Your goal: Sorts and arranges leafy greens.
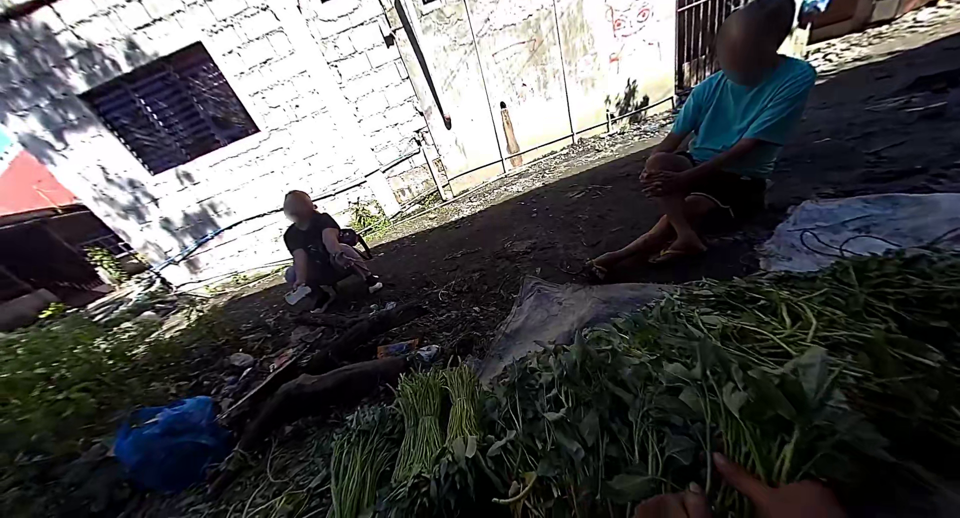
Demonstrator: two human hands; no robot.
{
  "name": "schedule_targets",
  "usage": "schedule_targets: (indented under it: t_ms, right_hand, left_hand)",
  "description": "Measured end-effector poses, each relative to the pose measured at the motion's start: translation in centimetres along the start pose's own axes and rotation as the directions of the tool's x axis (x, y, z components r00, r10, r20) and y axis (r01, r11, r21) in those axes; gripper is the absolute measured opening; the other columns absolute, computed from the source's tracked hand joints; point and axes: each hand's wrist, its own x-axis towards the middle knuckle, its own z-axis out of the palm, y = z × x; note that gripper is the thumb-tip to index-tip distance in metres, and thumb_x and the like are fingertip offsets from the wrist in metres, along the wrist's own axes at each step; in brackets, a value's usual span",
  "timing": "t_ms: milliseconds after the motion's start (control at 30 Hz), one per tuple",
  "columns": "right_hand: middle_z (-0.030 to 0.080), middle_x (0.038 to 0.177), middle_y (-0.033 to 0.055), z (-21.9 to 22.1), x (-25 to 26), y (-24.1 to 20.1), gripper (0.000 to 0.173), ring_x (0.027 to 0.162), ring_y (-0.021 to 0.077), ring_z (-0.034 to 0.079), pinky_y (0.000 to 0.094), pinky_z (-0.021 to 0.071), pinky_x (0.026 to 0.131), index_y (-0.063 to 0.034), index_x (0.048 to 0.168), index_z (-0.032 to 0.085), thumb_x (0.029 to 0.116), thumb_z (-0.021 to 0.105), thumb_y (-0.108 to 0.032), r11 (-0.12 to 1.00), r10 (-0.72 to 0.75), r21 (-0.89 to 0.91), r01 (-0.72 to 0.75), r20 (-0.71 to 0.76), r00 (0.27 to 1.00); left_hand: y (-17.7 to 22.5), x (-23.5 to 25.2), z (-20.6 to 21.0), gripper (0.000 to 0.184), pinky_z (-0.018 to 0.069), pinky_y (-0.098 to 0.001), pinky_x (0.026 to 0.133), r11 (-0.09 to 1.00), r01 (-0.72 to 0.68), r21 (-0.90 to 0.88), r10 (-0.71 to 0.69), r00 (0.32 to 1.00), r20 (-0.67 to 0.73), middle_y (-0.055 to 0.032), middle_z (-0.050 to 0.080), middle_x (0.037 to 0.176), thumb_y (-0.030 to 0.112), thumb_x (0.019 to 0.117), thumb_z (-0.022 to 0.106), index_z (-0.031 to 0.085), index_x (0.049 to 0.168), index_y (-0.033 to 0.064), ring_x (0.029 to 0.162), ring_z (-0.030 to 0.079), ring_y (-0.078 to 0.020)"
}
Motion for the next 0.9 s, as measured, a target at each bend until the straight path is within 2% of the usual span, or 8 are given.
schedule_targets:
  t_ms: [100,267,467,567,633,700,767,900]
  right_hand:
    - [0.068,0.114,0.0150,-0.1,-0.2,0.1,0.049,0.102,0.0136,0.068,0.0316,0.0548,0.095,0.0065,0.131,0.055,0.0909,0.076,-0.013,0.996,-0.067,0.053,0.066,0.008,0.998]
    - [0.067,0.116,0.0162,-0.6,-0.2,-0.7,0.065,0.103,0.0151,0.068,0.0334,0.0547,0.096,0.0090,0.134,0.051,0.0811,0.084,-0.008,0.998,-0.063,0.002,0.063,0.061,0.996]
    - [0.064,0.122,0.0242,0.2,-0.5,-1.9,0.069,0.111,0.0283,0.065,0.0466,0.0501,0.101,0.0101,0.136,0.049,0.0818,0.086,-0.013,0.998,-0.052,-0.047,0.048,-0.076,0.996]
    - [0.063,0.127,0.0261,-0.4,0.4,-3.6,0.070,0.119,0.0344,0.062,0.0519,0.0488,0.104,0.0092,0.138,0.049,0.0849,0.085,-0.017,1.000,-0.005,-0.026,0.000,-0.173,0.985]
    - [0.062,0.128,0.0254,-1.4,0.9,-4.6,0.067,0.120,0.0339,0.061,0.0503,0.0482,0.104,0.0088,0.137,0.050,0.0868,0.084,-0.019,0.997,0.060,-0.043,-0.069,-0.171,0.983]
    - [0.060,0.129,0.0276,-1.9,0.9,-5.0,0.065,0.123,0.0358,0.059,0.0506,0.0464,0.105,0.0107,0.135,0.051,0.0883,0.083,-0.022,0.987,0.115,-0.100,-0.130,-0.145,0.983]
    - [0.061,0.127,0.0272,-1.7,0.8,-5.2,0.061,0.121,0.0355,0.059,0.0500,0.0458,0.105,0.0107,0.130,0.055,0.0892,0.082,-0.026,0.978,0.145,-0.135,-0.161,-0.124,0.982]
    - [0.063,0.123,0.0252,-0.9,0.6,-5.2,0.060,0.117,0.0333,0.061,0.0484,0.0472,0.103,0.0100,0.128,0.056,0.0880,0.084,-0.026,0.977,0.153,-0.130,-0.167,-0.113,0.982]
  left_hand:
    - [0.4,-0.2,-0.4,0.060,0.0501,-0.0647,0.081,1.000,-0.014,-0.015,0.014,1.000,-0.013,-0.0236,0.070,0.094,0.031,0.1111,0.023,0.070,0.102,-0.0061,0.094,0.068,-0.0388]
    - [-0.3,-0.6,0.0,0.046,0.0503,-0.0573,0.095,0.969,-0.144,-0.200,0.111,0.980,-0.168,-0.0260,0.071,0.104,0.022,0.1093,0.037,0.068,0.116,-0.0106,0.102,0.068,-0.0355]
    - [-5.7,-0.5,2.7,0.026,0.0549,-0.0445,0.093,0.904,-0.427,-0.028,0.344,0.764,-0.545,-0.0280,0.070,0.097,0.002,0.0943,0.051,0.069,0.092,-0.0161,0.097,0.069,-0.0356]
    - [-10.3,-2.7,2.3,0.028,0.0555,-0.0515,0.098,0.977,-0.113,0.180,0.185,0.868,-0.461,-0.0277,0.073,0.104,0.012,0.0960,0.061,0.073,0.101,-0.0120,0.104,0.072,-0.0400]
    - [-11.3,-4.2,0.1,0.043,0.0478,-0.0556,0.108,0.947,0.155,0.283,-0.111,0.980,-0.164,-0.0283,0.068,0.126,0.027,0.0995,0.061,0.068,0.124,-0.0076,0.122,0.064,-0.0416]
    - [-10.4,-4.0,-1.9,0.057,0.0446,-0.0625,0.107,0.860,0.252,0.444,-0.315,0.946,0.075,-0.0308,0.054,0.143,0.027,0.0965,0.069,0.055,0.143,-0.0040,0.133,0.053,-0.0483]
    - [-8.5,-4.2,-2.5,0.053,0.0443,-0.0653,0.105,0.853,0.219,0.474,-0.280,0.958,0.063,-0.0282,0.054,0.145,0.022,0.0943,0.070,0.058,0.142,0.0011,0.133,0.052,-0.0493]
    - [-6.8,-4.1,-1.5,0.063,0.0406,-0.0657,0.108,0.971,-0.128,0.201,0.162,0.974,-0.159,-0.0267,0.057,0.143,0.016,0.0856,0.078,0.057,0.143,-0.0019,0.134,0.051,-0.0494]
